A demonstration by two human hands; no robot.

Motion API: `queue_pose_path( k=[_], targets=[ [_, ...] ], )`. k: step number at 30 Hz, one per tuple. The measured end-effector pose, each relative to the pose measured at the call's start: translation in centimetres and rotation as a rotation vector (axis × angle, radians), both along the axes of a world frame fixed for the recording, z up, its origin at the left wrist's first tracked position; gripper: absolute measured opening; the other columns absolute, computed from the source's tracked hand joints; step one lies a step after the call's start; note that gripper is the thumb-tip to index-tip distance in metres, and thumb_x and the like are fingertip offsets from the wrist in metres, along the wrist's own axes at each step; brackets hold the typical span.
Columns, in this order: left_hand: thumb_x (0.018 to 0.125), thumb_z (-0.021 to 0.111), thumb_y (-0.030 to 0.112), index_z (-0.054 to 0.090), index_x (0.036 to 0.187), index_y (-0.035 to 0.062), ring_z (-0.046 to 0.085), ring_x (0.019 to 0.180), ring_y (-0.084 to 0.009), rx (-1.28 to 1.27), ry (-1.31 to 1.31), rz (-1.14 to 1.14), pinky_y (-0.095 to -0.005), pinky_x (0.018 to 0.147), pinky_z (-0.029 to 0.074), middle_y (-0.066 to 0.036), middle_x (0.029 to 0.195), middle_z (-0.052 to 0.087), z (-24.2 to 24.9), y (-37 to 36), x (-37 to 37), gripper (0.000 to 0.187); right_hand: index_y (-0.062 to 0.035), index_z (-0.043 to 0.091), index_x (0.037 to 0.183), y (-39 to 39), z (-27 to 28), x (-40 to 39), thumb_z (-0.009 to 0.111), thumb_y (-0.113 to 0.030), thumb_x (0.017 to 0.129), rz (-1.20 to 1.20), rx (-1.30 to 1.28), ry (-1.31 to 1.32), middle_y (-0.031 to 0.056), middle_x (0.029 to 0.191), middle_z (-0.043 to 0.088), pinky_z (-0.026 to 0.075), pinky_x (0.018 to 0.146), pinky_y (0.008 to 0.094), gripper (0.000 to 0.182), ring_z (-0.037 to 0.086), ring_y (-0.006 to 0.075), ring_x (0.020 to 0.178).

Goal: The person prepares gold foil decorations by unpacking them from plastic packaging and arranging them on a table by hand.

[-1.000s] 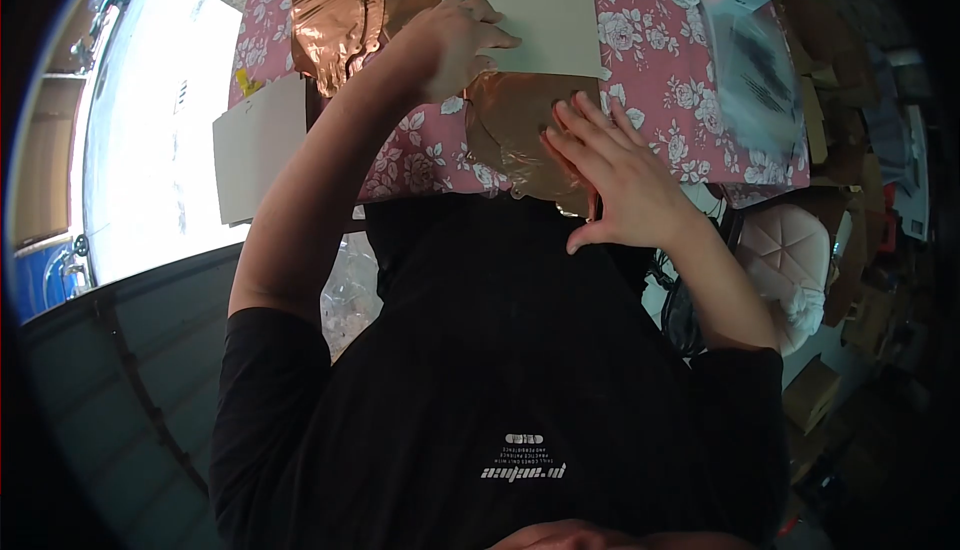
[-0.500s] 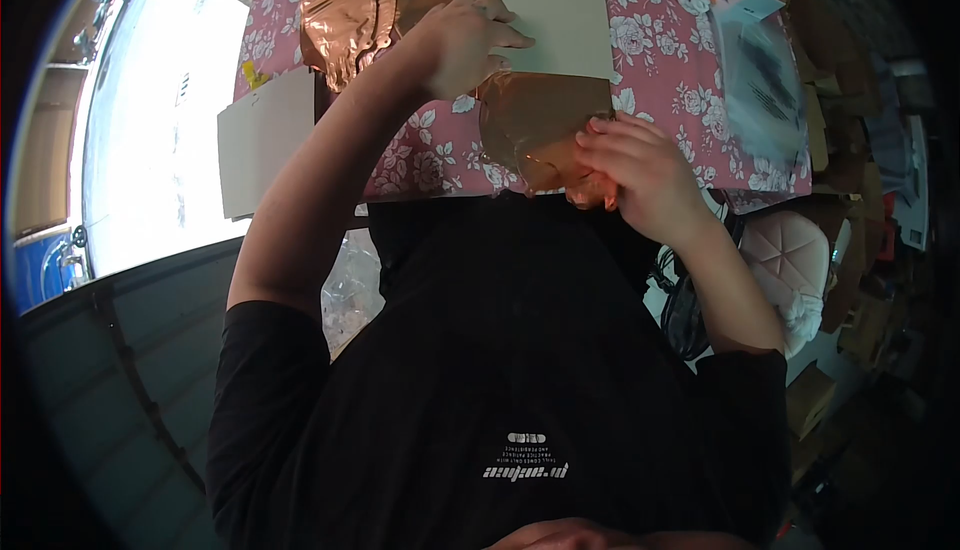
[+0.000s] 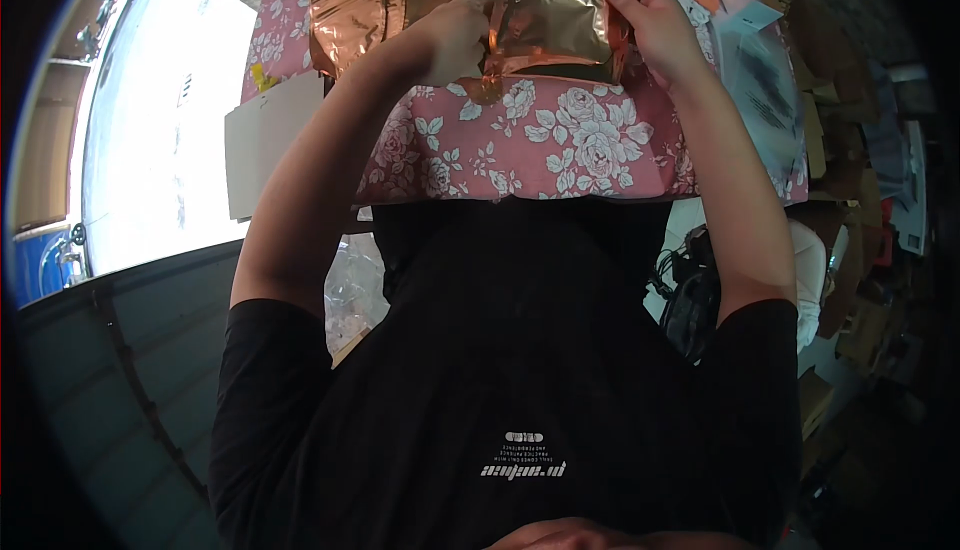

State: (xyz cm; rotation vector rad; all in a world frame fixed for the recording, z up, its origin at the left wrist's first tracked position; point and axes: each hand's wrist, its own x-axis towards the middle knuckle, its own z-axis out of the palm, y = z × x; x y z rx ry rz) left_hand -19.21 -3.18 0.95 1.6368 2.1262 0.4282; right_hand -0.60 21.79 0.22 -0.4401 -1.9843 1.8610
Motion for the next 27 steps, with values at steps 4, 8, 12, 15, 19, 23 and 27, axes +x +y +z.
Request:
queue_pose_path(
  k=[4,8,12,15,19,23,27],
  targets=[
    [0.09,0.057,-0.008,0.074,0.126,-0.0015,0.062,0.13,-0.0356,0.024,-0.087,-0.046,-0.0426,0.113,0.05,-0.017,0.128,0.069,-1.8,-0.5,-2.4,0.04,-0.007,0.071,0.116,1.0,-1.5,-1.7,0.065,-0.023,0.114,0.081,-0.038,-0.037,-0.0032,0.082,0.068,0.046,0.058,0.0232,0.018,0.059,0.0064,0.062],
    [0.098,0.059,0.006,0.075,0.113,-0.0047,0.064,0.123,-0.0341,0.216,-0.212,-0.112,-0.0421,0.112,0.048,-0.018,0.12,0.069,-1.7,-0.8,-2.5,0.024,-0.0045,0.071,0.125,0.5,-1.9,-2.3,0.069,-0.025,0.112,0.007,0.061,-0.173,-0.0004,0.095,0.074,0.052,0.071,0.0234,0.024,0.064,0.0055,0.078],
    [0.102,0.069,0.034,0.075,0.109,-0.0072,0.066,0.118,-0.0318,0.327,-0.663,0.181,-0.0416,0.106,0.051,-0.016,0.115,0.069,0.4,-1.4,0.4,0.042,0.0008,0.067,0.127,-1.1,-1.5,-0.6,0.079,-0.027,0.105,-0.294,0.228,0.08,0.0029,0.106,0.073,0.057,0.086,0.029,0.038,0.069,0.011,0.094],
    [0.096,0.079,0.046,0.074,0.114,-0.0075,0.066,0.119,-0.0325,0.137,-0.259,-0.076,-0.0413,0.104,0.052,-0.016,0.116,0.069,0.5,-1.2,-0.8,0.057,0.0008,0.065,0.119,-2.3,-0.9,3.5,0.088,-0.025,0.097,-0.431,0.599,0.098,0.0043,0.106,0.074,0.057,0.086,0.0303,0.041,0.07,0.0123,0.096],
    [0.088,0.087,0.042,0.074,0.117,-0.0059,0.065,0.119,-0.0327,0.174,-0.005,-0.081,-0.0415,0.102,0.054,-0.015,0.117,0.069,-0.2,-0.8,-0.6,0.058,-0.0036,0.065,0.102,-4.8,0.0,7.6,0.095,-0.017,0.088,-0.103,0.708,-0.27,0.0024,0.094,0.074,0.055,0.074,0.0293,0.035,0.066,0.0097,0.084],
    [0.085,0.089,0.03,0.075,0.116,-0.005,0.065,0.122,-0.0352,0.174,-0.052,-0.106,-0.0426,0.104,0.053,-0.017,0.12,0.07,-0.5,-0.4,-0.8,0.048,-0.0045,0.064,0.093,-4.6,-1.6,7.2,0.095,-0.016,0.086,-0.11,0.601,-0.278,0.0003,0.077,0.069,0.051,0.064,0.0311,0.033,0.061,0.0095,0.069],
    [0.087,0.086,0.023,0.071,0.119,-0.0053,0.064,0.123,-0.0399,0.291,0.031,-0.086,-0.0457,0.106,0.053,-0.021,0.124,0.07,-1.7,-0.8,-0.7,0.045,-0.0038,0.064,0.09,-4.6,-0.8,6.5,0.094,-0.019,0.087,-0.101,0.678,-0.353,0.0026,0.077,0.07,0.05,0.064,0.0322,0.033,0.062,0.0112,0.068]
  ],
)
